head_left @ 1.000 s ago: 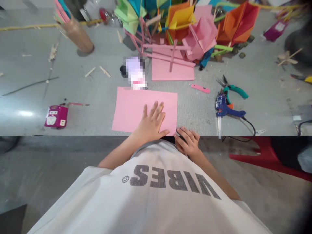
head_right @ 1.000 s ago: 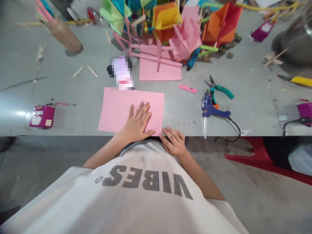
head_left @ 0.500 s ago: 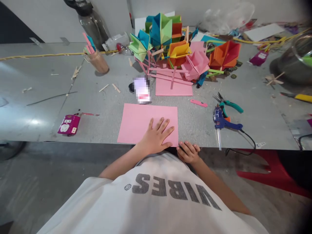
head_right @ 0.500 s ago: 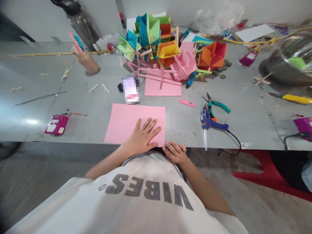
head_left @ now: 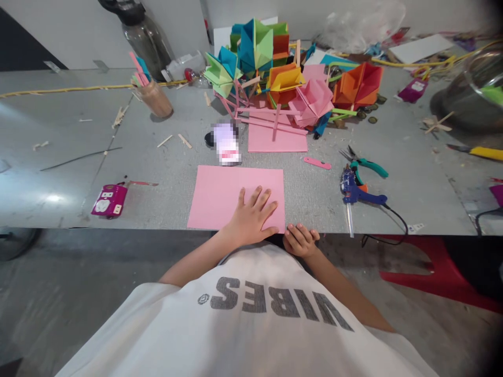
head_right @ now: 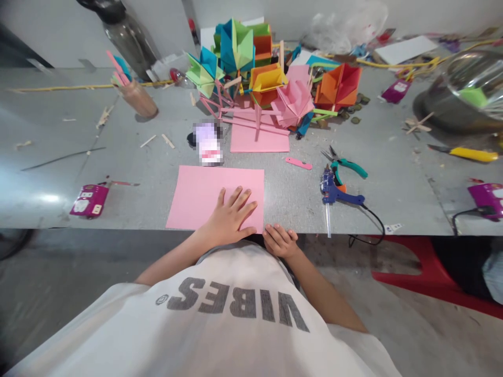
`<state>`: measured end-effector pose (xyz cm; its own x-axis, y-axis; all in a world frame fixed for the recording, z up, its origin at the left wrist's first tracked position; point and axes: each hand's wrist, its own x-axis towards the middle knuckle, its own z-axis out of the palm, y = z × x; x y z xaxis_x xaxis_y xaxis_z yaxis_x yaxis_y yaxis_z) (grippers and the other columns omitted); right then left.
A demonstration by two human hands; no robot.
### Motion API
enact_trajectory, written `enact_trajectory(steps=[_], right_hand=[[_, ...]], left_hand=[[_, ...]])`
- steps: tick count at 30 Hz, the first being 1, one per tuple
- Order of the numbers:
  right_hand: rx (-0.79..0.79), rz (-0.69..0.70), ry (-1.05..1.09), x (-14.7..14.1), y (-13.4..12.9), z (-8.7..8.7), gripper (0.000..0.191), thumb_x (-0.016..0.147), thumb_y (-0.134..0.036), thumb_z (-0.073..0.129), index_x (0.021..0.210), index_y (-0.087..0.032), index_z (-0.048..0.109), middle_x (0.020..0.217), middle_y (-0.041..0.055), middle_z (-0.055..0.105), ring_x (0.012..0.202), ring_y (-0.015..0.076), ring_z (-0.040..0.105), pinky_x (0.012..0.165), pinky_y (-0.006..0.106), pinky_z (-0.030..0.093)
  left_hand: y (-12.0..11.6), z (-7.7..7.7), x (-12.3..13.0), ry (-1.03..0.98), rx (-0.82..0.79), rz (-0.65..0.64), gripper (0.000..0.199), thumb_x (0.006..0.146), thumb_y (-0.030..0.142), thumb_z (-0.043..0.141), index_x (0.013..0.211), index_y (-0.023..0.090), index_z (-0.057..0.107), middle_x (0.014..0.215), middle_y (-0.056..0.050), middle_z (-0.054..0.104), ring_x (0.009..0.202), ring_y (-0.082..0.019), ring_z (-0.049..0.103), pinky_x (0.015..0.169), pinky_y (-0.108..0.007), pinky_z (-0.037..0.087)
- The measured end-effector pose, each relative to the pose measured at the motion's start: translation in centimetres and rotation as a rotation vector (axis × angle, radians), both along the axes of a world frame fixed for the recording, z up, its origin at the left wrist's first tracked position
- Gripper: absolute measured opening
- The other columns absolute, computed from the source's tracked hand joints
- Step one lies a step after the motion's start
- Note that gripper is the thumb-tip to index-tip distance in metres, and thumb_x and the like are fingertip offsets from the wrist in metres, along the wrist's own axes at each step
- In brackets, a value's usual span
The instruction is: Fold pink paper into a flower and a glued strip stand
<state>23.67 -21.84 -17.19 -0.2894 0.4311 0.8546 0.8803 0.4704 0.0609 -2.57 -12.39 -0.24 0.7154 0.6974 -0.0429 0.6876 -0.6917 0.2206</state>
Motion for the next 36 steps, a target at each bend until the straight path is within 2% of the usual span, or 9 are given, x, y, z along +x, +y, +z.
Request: enact_trajectory(steps=[2,5,9,12,16,20,26,32,36], right_hand=[[-0.005,0.008,0.006,0.0,-0.1,0.5,0.028,0.087,-0.029,0.084,0.111,-0.041,0.083,0.093,-0.0043,0.091,0.095,0.0233,0.084,0.126,0.046,0.043],[-0.032,0.009,0.023,-0.4,-0.6,2.0,0.034,0.089,-0.027,0.087,0.12,-0.04,0.083,0.107,-0.0045,0.093,0.105,0.0219,0.086,0.122,0.043,0.044],[-0.088,-0.011,0.047,-1.1,-1.3,3.4,0.041,0.091,-0.023,0.087,0.128,-0.04,0.083,0.119,-0.0023,0.093,0.115,0.024,0.087,0.115,0.045,0.048],[-0.062,-0.019,0.033,-1.2,-1.3,2.6,0.038,0.09,-0.026,0.085,0.125,-0.04,0.083,0.114,-0.0026,0.093,0.111,0.0241,0.087,0.118,0.045,0.047],[0.007,-0.034,-0.003,-0.8,-0.7,0.3,0.031,0.086,-0.029,0.086,0.114,-0.041,0.084,0.103,-0.0036,0.092,0.103,0.0247,0.084,0.128,0.046,0.039],[0.062,-0.043,-0.006,-0.6,-0.1,-1.3,0.025,0.082,-0.03,0.087,0.105,-0.039,0.083,0.097,-0.0033,0.091,0.107,0.0239,0.079,0.137,0.044,0.028],[0.078,-0.073,0.006,-1.2,0.0,-1.5,0.022,0.082,-0.032,0.085,0.103,-0.037,0.083,0.106,0.0,0.089,0.121,0.0256,0.073,0.136,0.046,0.026],[0.082,-0.121,0.002,-1.7,-0.1,-1.5,0.028,0.082,-0.033,0.084,0.11,-0.037,0.082,0.109,0.0016,0.089,0.122,0.0269,0.071,0.136,0.051,0.027],[0.085,-0.139,0.007,-1.9,0.0,-1.4,0.028,0.083,-0.035,0.084,0.111,-0.037,0.082,0.106,0.0019,0.088,0.122,0.0274,0.071,0.136,0.051,0.027]], left_hand=[[-0.1,-0.2,0.5,0.003,0.005,0.023,0.082,0.109,0.073,0.063,0.172,0.021,0.057,0.194,-0.024,0.034,0.183,-0.053,0.025,0.138,-0.095,0.019],[-0.2,-0.5,0.9,-0.003,0.027,0.04,0.08,0.111,0.074,0.06,0.17,0.02,0.058,0.193,-0.026,0.034,0.183,-0.054,0.025,0.137,-0.096,0.019],[-0.2,-0.8,0.8,-0.019,0.055,0.031,0.079,0.113,0.074,0.055,0.169,0.018,0.058,0.193,-0.027,0.035,0.182,-0.054,0.026,0.136,-0.096,0.021],[-0.2,-0.9,0.7,-0.033,0.054,0.04,0.077,0.113,0.073,0.056,0.168,0.019,0.059,0.192,-0.026,0.036,0.182,-0.053,0.026,0.137,-0.096,0.021],[-0.2,-0.9,0.8,-0.04,0.049,0.045,0.076,0.112,0.073,0.057,0.166,0.021,0.06,0.192,-0.026,0.037,0.182,-0.054,0.027,0.137,-0.096,0.021],[-0.2,-1.0,0.8,-0.037,0.067,0.056,0.074,0.112,0.074,0.058,0.165,0.022,0.062,0.192,-0.023,0.039,0.181,-0.053,0.029,0.137,-0.094,0.024],[-0.2,-1.0,0.9,-0.041,0.084,0.054,0.079,0.111,0.077,0.057,0.166,0.021,0.061,0.192,-0.024,0.039,0.181,-0.052,0.03,0.138,-0.094,0.024],[-0.3,-0.6,1.1,-0.043,0.051,0.059,0.086,0.105,0.081,0.065,0.166,0.021,0.062,0.192,-0.024,0.038,0.181,-0.054,0.029,0.138,-0.096,0.021],[-0.3,-0.6,1.1,-0.049,0.042,0.054,0.084,0.106,0.077,0.066,0.167,0.019,0.061,0.192,-0.025,0.037,0.181,-0.055,0.029,0.137,-0.096,0.02]])
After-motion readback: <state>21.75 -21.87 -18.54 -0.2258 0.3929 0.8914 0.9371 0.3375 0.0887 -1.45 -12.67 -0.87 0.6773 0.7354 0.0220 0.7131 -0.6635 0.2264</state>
